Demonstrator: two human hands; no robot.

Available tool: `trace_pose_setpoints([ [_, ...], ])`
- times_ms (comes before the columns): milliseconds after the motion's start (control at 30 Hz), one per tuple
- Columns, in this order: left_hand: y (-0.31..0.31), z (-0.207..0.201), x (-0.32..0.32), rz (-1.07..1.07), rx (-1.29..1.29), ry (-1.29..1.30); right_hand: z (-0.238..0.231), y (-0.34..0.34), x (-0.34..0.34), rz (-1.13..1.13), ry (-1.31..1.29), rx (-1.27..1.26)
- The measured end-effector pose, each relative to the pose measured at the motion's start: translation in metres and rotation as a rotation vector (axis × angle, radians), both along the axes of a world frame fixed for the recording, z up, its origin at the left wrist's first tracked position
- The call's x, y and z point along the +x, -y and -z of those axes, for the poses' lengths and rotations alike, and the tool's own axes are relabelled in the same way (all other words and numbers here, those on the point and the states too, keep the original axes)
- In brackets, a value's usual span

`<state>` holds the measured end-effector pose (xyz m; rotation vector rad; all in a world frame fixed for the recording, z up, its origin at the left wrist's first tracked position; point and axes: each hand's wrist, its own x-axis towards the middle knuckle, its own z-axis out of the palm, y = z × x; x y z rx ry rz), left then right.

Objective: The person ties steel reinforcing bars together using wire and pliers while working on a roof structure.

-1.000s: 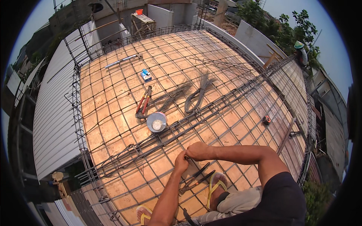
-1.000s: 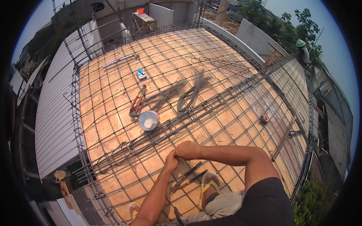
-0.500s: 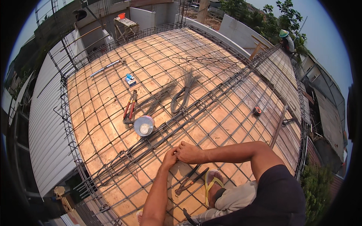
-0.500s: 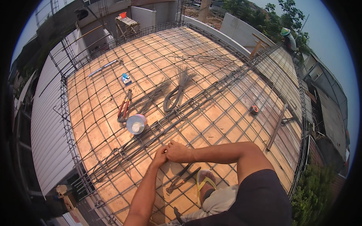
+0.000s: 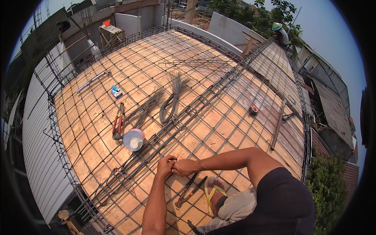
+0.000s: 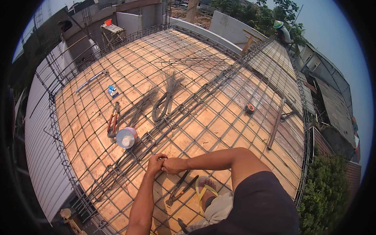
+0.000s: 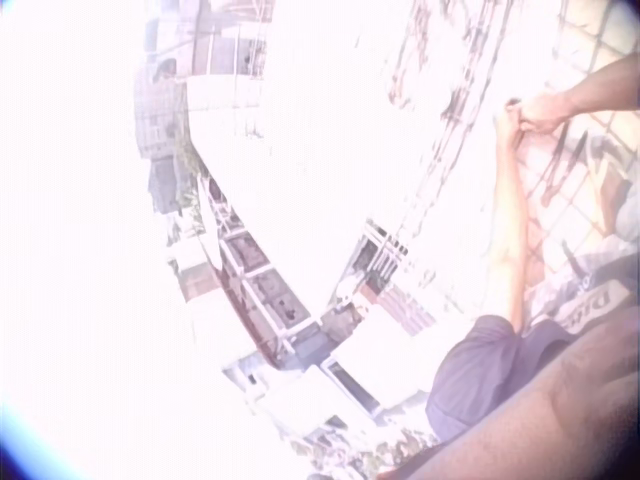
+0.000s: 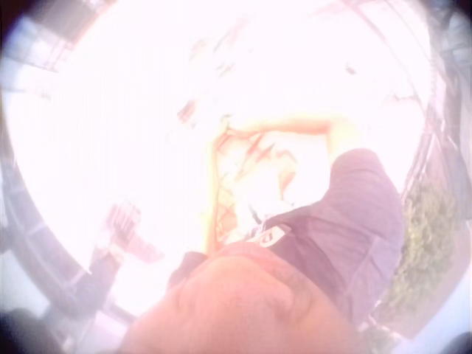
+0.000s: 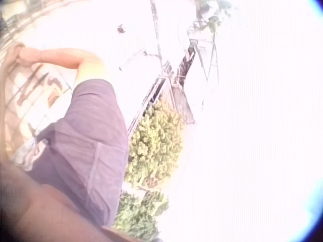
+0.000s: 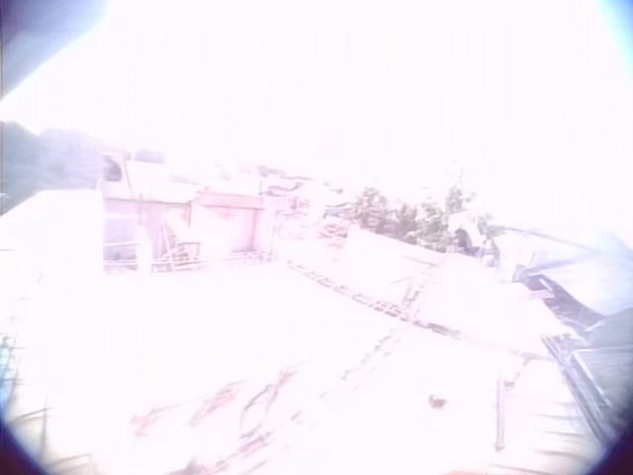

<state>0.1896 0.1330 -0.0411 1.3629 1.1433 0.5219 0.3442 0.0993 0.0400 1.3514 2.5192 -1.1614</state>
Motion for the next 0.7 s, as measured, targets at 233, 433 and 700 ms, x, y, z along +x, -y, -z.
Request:
trace_pose_setpoints([
  [233,-0.01,-0.005,0.0,0.082,0.209,-0.074,-0.001,-0.003,0.001,0.012,-0.005,-0.143],
  [433,-0.021,-0.015,0.014,0.164,0.314,-0.199,-0.014,-0.011,0.009,0.174,-0.084,-0.304],
  [700,-0.03,-0.005,0.002,0.413,0.421,-0.363,-0.011,-0.004,-0.004,-0.153,-0.015,0.06],
])
